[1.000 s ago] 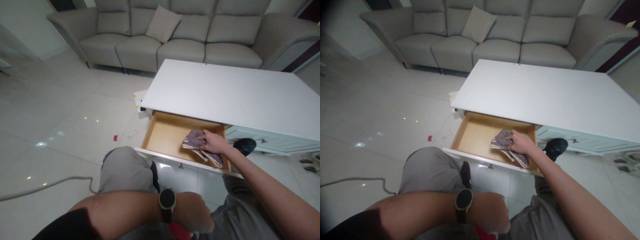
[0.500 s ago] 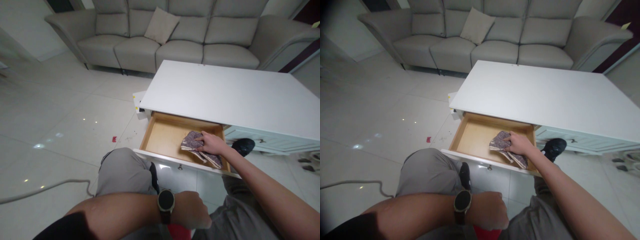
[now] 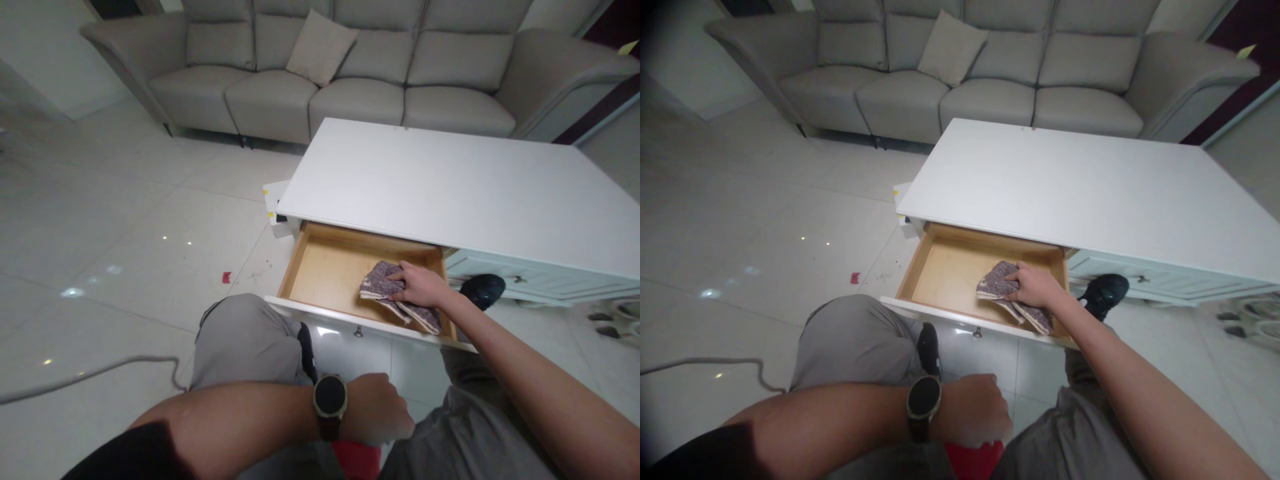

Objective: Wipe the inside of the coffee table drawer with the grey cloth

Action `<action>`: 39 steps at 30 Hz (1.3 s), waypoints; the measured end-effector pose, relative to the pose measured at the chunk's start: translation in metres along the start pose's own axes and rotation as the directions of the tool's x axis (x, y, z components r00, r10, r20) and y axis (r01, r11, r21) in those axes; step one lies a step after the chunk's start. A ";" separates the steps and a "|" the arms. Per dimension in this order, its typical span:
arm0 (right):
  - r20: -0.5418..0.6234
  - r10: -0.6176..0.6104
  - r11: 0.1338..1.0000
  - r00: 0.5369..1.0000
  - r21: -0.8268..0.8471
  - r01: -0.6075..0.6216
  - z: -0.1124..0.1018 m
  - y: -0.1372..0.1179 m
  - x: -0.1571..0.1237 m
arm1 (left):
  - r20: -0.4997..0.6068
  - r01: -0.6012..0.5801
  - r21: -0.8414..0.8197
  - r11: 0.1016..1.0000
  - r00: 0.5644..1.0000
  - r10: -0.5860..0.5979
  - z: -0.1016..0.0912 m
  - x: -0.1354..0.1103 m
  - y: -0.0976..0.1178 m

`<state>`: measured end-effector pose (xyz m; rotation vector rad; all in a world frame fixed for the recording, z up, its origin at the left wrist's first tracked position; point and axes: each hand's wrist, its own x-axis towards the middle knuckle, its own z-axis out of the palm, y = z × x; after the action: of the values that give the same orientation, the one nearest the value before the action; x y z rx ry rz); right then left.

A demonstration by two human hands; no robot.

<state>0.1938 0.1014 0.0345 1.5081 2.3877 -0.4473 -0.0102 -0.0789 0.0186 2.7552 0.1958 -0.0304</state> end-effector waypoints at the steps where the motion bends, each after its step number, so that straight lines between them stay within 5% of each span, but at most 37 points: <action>1: 0.002 0.000 1.000 1.000 0.001 0.000 0.000 0.000 0.000 | -0.020 0.002 0.015 1.000 1.000 -0.001 0.002 0.000 0.000; 11: 0.012 0.009 1.000 1.000 0.004 -0.009 0.002 0.001 0.000 | -0.044 -0.052 0.001 0.999 0.998 0.052 -0.002 0.001 -0.002; 17: 0.019 0.012 1.000 1.000 -0.007 -0.012 0.004 0.002 0.001 | -0.016 -0.185 0.108 0.977 0.982 0.187 -0.018 -0.002 -0.003; 39: 0.039 -0.001 1.000 0.999 -0.019 0.002 0.005 0.001 0.002 | -0.003 -0.082 -0.023 0.996 0.997 0.082 -0.006 0.000 0.003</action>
<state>0.1942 0.1018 0.0288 1.4759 2.3574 -0.4484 -0.0097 -0.0794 0.0251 2.7375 0.0832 -0.0035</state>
